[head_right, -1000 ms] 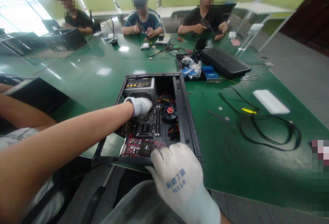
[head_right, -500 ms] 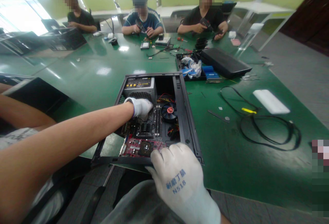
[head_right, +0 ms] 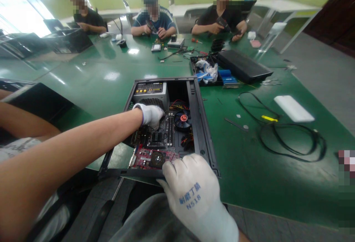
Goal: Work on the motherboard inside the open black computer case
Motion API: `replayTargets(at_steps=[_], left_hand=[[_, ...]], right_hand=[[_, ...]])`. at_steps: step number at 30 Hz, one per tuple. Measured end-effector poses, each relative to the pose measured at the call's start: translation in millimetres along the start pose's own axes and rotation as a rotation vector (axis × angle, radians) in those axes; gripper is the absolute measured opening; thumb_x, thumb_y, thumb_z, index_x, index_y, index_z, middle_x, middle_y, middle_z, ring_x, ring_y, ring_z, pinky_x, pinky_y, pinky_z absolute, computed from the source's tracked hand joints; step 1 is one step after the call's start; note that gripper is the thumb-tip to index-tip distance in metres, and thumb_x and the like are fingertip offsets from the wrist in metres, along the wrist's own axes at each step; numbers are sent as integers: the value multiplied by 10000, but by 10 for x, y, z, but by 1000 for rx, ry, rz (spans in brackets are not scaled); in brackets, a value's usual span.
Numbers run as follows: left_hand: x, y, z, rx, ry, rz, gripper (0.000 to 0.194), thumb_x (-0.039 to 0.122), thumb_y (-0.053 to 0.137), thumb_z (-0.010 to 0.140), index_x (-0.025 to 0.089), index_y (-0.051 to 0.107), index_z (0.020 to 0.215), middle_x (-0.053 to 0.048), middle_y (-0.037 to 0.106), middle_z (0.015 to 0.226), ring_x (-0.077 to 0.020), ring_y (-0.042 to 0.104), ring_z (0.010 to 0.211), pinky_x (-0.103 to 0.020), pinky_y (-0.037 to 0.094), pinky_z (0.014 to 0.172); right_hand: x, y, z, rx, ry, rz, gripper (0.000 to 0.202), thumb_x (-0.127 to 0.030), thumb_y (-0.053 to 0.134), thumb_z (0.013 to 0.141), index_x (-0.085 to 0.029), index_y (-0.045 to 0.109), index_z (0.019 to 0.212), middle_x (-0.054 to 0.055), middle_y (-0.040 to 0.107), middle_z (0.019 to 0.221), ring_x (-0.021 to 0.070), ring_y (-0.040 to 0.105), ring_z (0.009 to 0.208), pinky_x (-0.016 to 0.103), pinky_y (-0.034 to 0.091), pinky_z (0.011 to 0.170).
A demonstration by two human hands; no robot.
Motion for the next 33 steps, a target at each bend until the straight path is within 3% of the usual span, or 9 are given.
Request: replayTargets(at_steps=[12, 33], left_hand=[[-17, -89, -81, 33, -4, -31, 678, 301, 838, 544, 162, 695, 1192, -154, 691, 1232, -313, 642, 1120, -350, 504, 965], [6, -98, -83, 26, 3, 9, 546, 233, 761, 616, 139, 724, 1152, -153, 709, 1197, -292, 655, 1092, -323, 511, 950]], right_hand=[[-6, 14, -11, 5, 0, 13, 153, -369, 621, 871, -219, 630, 845, 12, 542, 687, 188, 402, 686, 367, 246, 705], [-2, 34, -16, -6, 1, -10, 148, -375, 634, 859, -229, 624, 877, 7, 533, 701, 200, 407, 693, 371, 242, 698]])
Point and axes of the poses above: each hand's wrist, its own z-axis towards the middle knuckle, its own y-axis out of the palm, x = y × z, the point moved 10 cm from there along z, towards the middle knuckle
